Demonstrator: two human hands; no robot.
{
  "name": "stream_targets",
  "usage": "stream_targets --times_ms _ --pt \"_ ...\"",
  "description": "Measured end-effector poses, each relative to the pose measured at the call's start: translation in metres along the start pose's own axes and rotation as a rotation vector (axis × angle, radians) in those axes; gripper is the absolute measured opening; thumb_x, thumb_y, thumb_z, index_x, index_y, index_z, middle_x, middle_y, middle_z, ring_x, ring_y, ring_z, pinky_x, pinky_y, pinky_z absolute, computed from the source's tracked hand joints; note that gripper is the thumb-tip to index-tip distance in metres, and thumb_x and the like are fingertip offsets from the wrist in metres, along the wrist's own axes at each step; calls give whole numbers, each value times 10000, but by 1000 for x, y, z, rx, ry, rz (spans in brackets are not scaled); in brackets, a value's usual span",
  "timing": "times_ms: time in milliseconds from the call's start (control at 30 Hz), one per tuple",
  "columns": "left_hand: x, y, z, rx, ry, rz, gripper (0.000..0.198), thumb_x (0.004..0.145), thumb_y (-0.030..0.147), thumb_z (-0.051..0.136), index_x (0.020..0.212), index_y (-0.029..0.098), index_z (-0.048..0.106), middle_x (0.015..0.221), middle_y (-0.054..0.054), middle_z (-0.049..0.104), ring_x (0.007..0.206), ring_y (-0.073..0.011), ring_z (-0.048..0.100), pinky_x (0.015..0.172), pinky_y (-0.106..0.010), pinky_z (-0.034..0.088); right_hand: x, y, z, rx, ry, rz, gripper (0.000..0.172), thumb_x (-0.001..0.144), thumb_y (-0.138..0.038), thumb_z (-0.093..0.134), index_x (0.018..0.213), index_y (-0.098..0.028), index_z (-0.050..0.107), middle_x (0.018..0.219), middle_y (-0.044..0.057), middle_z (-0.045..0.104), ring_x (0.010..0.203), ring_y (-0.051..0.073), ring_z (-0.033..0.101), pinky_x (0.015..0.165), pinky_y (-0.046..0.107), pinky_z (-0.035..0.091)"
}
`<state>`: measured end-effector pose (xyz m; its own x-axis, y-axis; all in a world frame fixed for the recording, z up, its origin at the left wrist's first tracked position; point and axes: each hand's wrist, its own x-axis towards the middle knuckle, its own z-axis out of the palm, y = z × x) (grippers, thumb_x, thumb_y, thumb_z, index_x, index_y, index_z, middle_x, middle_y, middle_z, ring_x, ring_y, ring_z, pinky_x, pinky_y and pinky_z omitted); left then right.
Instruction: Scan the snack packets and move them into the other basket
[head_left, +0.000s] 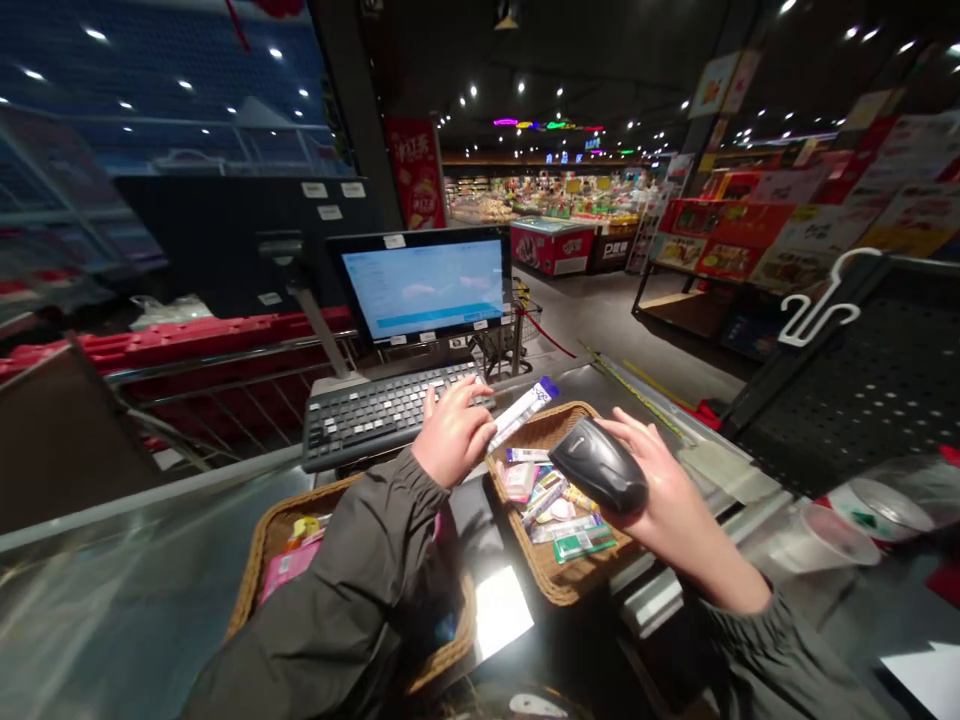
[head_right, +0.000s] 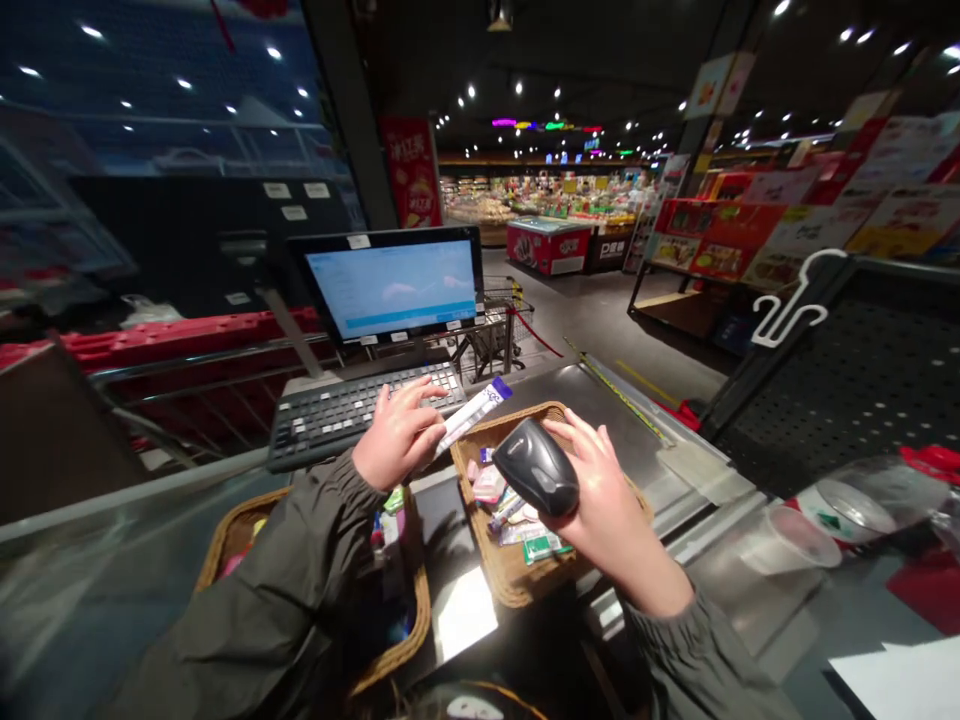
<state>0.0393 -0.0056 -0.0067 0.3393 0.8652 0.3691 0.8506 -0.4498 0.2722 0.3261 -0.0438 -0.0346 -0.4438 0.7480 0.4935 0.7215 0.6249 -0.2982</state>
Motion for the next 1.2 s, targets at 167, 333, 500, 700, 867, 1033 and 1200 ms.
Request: stream_targets --times_ms 167,333,500,700,867,1033,1200 --pt "-35 -20 -27 32 -1 -90 252 932 281 433 795 207 631 1332 -68 580 1395 -310 365 1123 -698 108 13 -34 9 28 -54 -74 378 814 -315 612 1179 -221 612 1402 146 512 1413 374 349 1136 685 228" --pt "-63 -35 -42 58 19 -146 246 930 279 435 803 207 634 1337 -70 582 1379 -309 381 1124 -698 118 21 -60 17 39 -101 -160 383 784 -234 603 1165 -218 632 1358 141 550 1402 380 364 1126 690 242" --pt "-83 -46 -51 53 57 -172 273 928 279 428 757 201 626 1318 -75 598 1369 -314 394 1115 -708 113 26 -76 23 96 -92 -219 376 806 -253 595 1177 -195 625 1292 158 584 1382 373 388 1110 651 318" --pt "-98 -54 -56 62 67 -188 271 931 271 439 750 200 627 1297 -68 614 1366 -300 397 1114 -705 115 29 -84 29 114 -108 -235 377 781 -226 599 1155 -198 634 1319 154 564 1398 376 360 1118 657 294" --pt "-110 -64 -54 77 67 -197 287 933 283 436 756 199 645 1309 -83 604 1359 -316 400 1105 -712 127 29 -87 34 93 -130 -214 448 732 -204 607 1180 -194 618 1350 158 545 1395 391 361 1109 677 275" --pt "-133 -75 -45 113 31 -205 272 932 297 456 786 202 665 1295 -78 610 1358 -319 402 1112 -705 117 28 -88 37 124 -138 -223 397 710 -210 612 1106 -197 635 1348 151 549 1389 389 370 1111 647 293" --pt "-172 -92 -25 128 -114 -223 244 913 298 491 790 212 683 1258 -67 631 1342 -321 419 1108 -715 109 29 -87 43 130 -168 -233 399 705 -204 607 1103 -197 626 1330 150 558 1375 396 385 1087 649 332"
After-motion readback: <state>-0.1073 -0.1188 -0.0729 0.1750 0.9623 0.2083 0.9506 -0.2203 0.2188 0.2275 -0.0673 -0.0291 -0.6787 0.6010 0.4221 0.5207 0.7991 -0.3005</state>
